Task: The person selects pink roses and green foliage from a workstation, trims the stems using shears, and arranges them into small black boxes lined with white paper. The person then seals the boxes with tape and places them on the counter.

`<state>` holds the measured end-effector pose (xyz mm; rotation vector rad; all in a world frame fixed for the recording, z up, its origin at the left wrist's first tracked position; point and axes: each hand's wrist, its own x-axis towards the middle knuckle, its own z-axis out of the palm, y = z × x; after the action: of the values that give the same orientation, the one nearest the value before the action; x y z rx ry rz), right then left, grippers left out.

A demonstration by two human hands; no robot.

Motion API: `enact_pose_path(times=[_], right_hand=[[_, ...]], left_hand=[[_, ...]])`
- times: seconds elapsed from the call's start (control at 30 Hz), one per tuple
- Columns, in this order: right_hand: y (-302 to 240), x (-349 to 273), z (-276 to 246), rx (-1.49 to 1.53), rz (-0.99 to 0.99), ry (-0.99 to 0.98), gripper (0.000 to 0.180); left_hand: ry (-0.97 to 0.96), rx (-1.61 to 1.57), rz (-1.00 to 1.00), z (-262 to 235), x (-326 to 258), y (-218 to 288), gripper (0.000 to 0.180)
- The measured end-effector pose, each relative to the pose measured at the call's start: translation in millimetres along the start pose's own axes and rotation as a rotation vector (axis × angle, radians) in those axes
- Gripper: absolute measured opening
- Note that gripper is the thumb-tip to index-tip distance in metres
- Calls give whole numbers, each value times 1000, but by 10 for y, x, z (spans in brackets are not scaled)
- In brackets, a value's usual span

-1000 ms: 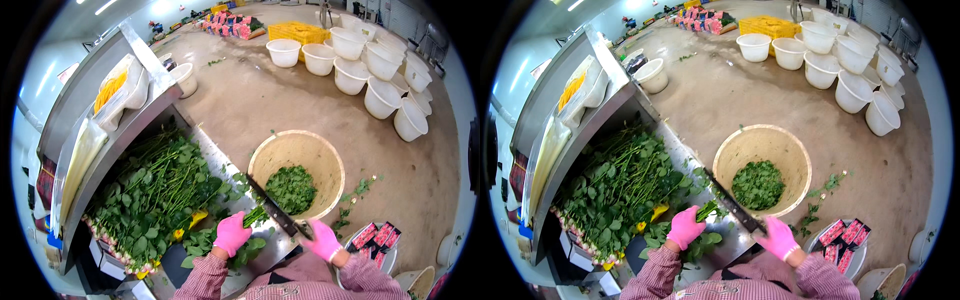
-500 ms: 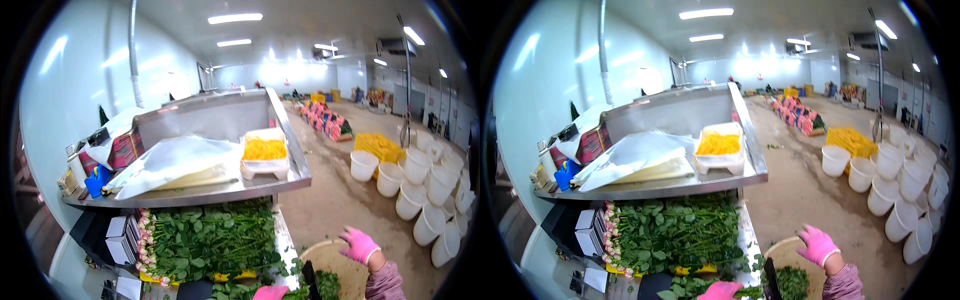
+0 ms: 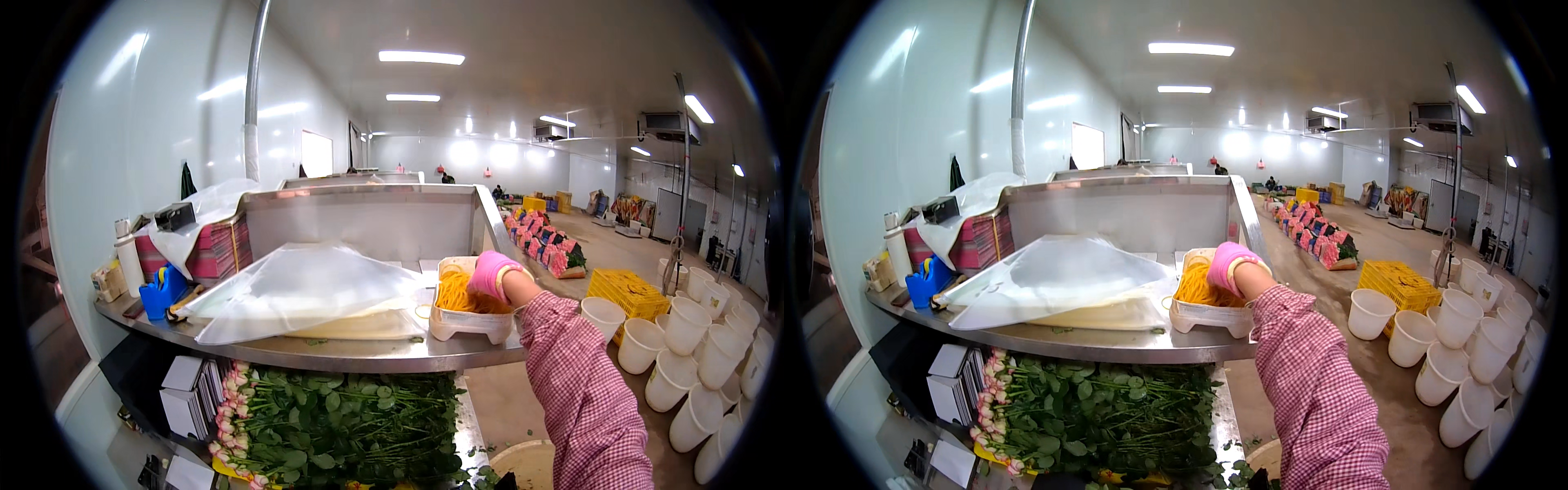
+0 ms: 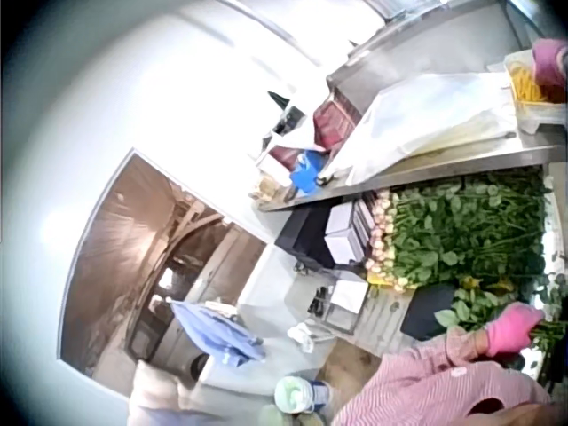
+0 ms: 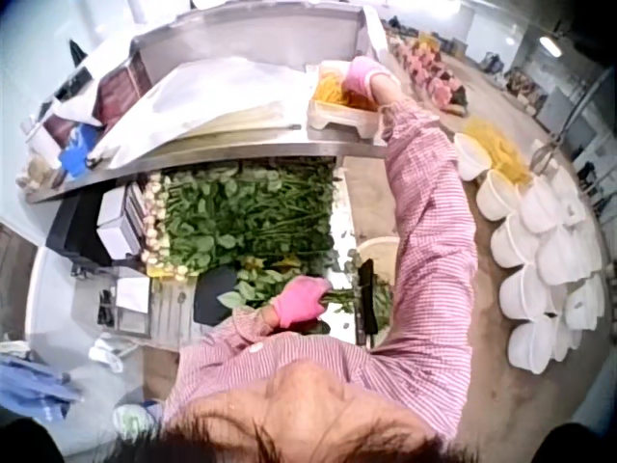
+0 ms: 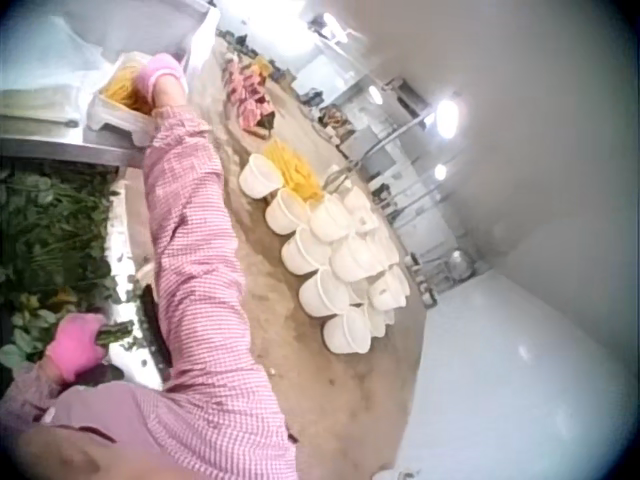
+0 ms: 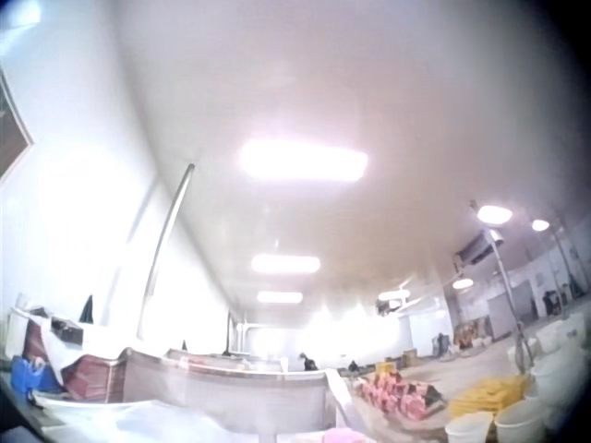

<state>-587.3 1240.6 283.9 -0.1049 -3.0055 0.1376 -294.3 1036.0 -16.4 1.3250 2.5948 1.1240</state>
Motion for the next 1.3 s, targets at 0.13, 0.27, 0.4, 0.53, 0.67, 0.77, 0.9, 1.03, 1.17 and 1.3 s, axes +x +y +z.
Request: enact_pose_path(times=[0.13,0.27,0.4,0.53,0.67,0.77,0.9,1.03,1.17,1.3], right_hand=[[116,-37,-118,217,-8,234,48],[362,-95,-55,614,-52,265,34],[599,-209,-10,1053,-189,368,24],[591,-939,144,802,-556,335,16],[607,-2650,1746,180,-802,-647,31],[1026,-4375,3119,698,-756,-1336,41],[1175,-4818,3180,958,-689,-1224,48],[847,-3956,1372,264,-460,-848,64],[590,-3610,1141,389,-731,154,70],[397,-3252,1528,564,-695,-381,58]], left_hand=[[49,12,36,-3,-14,-48,22],[56,3,65,-40,-63,-17,27],[44,-6,53,5,-69,-27,27],[37,-65,-6,-151,-105,9,43],[-78,34,-107,-525,-158,-104,43],[-79,-83,-95,-602,105,13,38],[-89,-64,-168,-840,-20,144,38],[-136,-38,-163,-867,-57,275,39],[-150,-109,-174,-800,26,314,41],[-142,-68,-157,-834,32,318,41]])
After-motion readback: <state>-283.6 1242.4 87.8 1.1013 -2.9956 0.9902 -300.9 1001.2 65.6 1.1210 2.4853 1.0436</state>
